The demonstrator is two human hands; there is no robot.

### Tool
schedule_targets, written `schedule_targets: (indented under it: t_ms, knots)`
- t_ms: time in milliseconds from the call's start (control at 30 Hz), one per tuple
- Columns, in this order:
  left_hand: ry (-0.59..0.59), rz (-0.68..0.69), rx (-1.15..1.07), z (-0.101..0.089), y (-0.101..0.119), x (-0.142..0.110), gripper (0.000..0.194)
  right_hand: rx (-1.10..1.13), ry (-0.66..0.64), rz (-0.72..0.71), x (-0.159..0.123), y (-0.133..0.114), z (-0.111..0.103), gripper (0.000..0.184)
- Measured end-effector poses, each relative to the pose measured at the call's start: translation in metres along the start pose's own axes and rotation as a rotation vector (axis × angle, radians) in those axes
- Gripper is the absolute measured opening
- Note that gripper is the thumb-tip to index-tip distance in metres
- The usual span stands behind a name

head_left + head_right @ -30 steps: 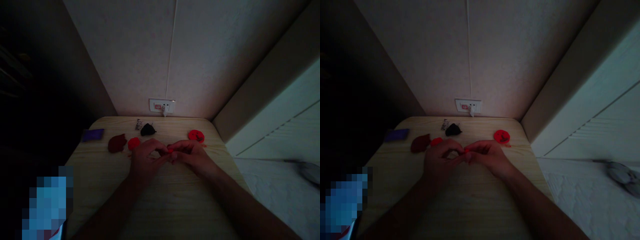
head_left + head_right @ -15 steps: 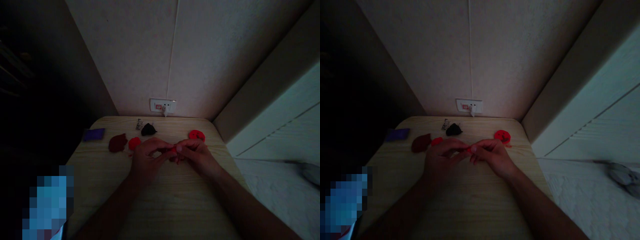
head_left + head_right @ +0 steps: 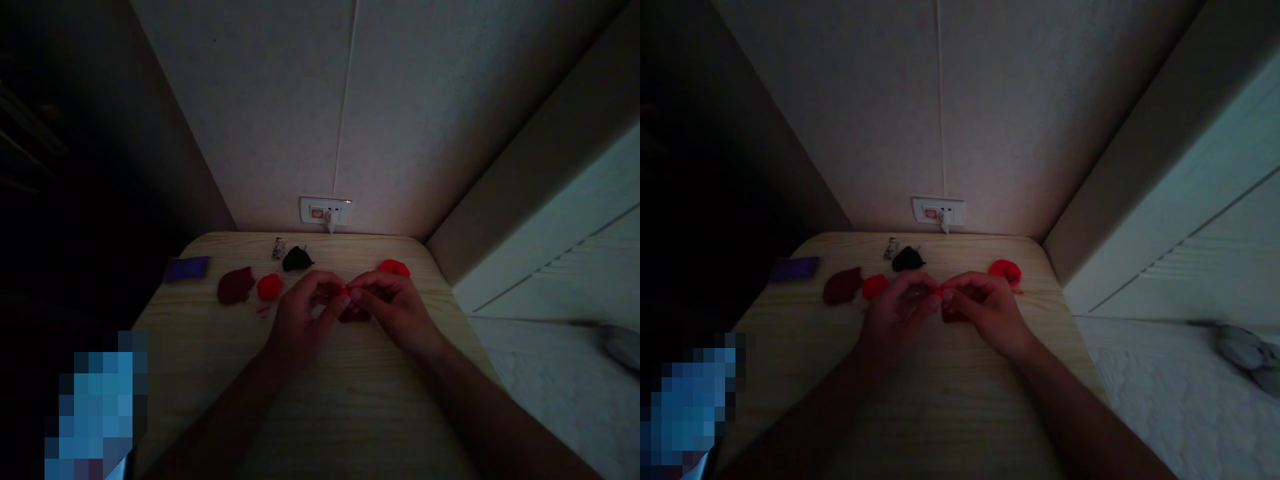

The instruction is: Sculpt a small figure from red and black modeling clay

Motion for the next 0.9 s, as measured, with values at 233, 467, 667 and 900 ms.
schedule_targets:
  t_ms: [233,467,667,900]
  knots:
    - [0.019,-0.087,-0.040,-0.003,-0.003,0.004,0.009,-0.030,0.013,-0.092,0.000,-0.006,-0.002,0.022]
    - [0.063,-0.072,0.005,-0.007,0.001,0.004,0.005,-0.127,0.002,-0.070,-0.004,-0.003,0.000,0.024]
    - [0.057,-0.103,-0.111,-0.003,-0.005,0.004,0.014,-0.122,0.043,-0.085,-0.006,-0.005,-0.001,0.024]
    - [0.010,-0.108,-0.074,0.000,-0.009,0.004,0.010,-0.127,-0.004,-0.225,-0.007,-0.016,0.005,0.018]
Point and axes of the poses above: each hand's wrist, its own x-axis towards the middle knuckle, its own z-axis out of the palm, y = z × x, the point moved 9 cm from there along x, towards the middle knuckle, and after that the axes turned 9 degrees about x, right-handed, at the moved point
